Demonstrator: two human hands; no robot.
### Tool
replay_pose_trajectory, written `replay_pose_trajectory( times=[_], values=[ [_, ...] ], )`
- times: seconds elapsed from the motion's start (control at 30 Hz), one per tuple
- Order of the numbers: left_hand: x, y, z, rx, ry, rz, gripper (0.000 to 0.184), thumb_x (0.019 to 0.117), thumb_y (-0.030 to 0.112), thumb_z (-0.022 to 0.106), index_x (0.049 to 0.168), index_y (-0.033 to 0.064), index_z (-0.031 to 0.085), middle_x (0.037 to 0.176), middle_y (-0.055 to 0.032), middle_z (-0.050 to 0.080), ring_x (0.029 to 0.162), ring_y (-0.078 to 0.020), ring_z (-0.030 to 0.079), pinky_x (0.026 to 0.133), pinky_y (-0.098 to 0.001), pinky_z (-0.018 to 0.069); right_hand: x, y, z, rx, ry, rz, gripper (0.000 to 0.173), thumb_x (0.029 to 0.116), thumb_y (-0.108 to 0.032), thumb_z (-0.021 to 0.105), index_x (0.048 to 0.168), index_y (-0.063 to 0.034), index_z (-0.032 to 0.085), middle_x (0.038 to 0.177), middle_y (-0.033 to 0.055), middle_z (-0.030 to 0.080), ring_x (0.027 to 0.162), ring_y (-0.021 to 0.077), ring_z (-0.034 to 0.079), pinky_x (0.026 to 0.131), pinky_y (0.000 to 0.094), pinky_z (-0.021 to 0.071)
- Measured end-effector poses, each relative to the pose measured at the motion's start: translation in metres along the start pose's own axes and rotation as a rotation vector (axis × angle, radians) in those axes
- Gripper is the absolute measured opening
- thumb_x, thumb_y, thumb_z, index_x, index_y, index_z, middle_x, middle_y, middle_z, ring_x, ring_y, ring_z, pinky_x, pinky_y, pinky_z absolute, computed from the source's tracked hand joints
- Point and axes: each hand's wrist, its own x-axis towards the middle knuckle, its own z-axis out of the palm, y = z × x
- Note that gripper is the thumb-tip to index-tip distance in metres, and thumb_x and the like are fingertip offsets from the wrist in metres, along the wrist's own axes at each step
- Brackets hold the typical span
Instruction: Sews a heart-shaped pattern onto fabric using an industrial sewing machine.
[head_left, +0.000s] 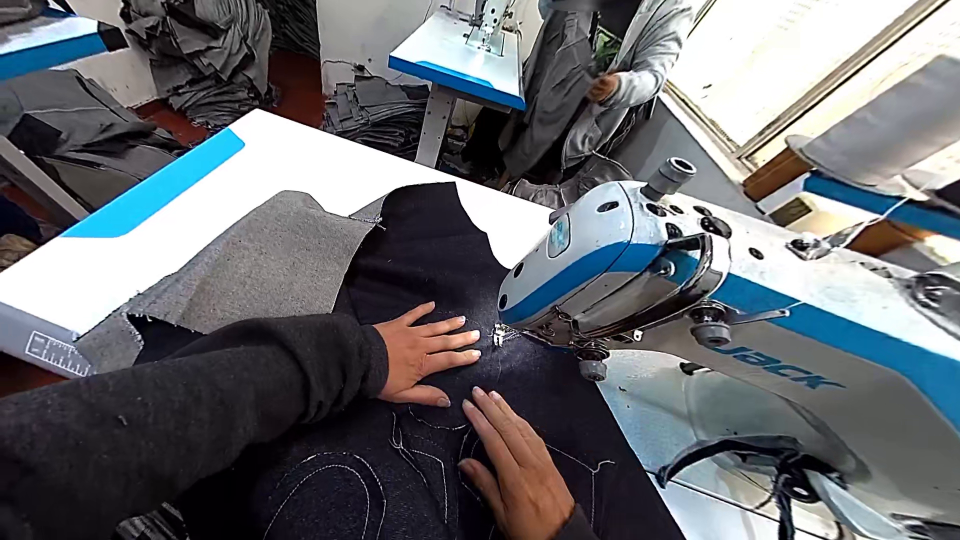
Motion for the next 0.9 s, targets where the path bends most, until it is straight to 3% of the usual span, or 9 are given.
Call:
replay_pose_trajectory(
  times=[0.23,0.9],
  values=[
    [0.004,-0.011,-0.004,-0.036,-0.03,0.072,0.071,0.0996,0.055,0.049,0.158,0.0159,0.041,0.167,-0.0064,0.032,0.157,-0.0314,0.021,0.123,-0.0661,0.0119,-0.002,-0.021,0.003,-0.132,-0.007,0.065,0.059,0.1068,-0.043,0.038,0.137,0.0009,0.063,0.142,0.0167,0.063,0.131,0.0338,0.06,0.11,0.0443,0.0467],
    [0.004,-0.01,-0.004,-0.012,-0.009,0.046,0.071,0.099,0.056,0.049,0.158,0.0162,0.042,0.167,-0.0046,0.033,0.157,-0.0295,0.022,0.123,-0.0652,0.0136,-0.001,-0.018,0.005,-0.127,0.01,0.059,0.058,0.1066,-0.042,0.038,0.136,0.0002,0.064,0.14,0.0165,0.064,0.131,0.0332,0.061,0.111,0.0424,0.046]
  ],
)
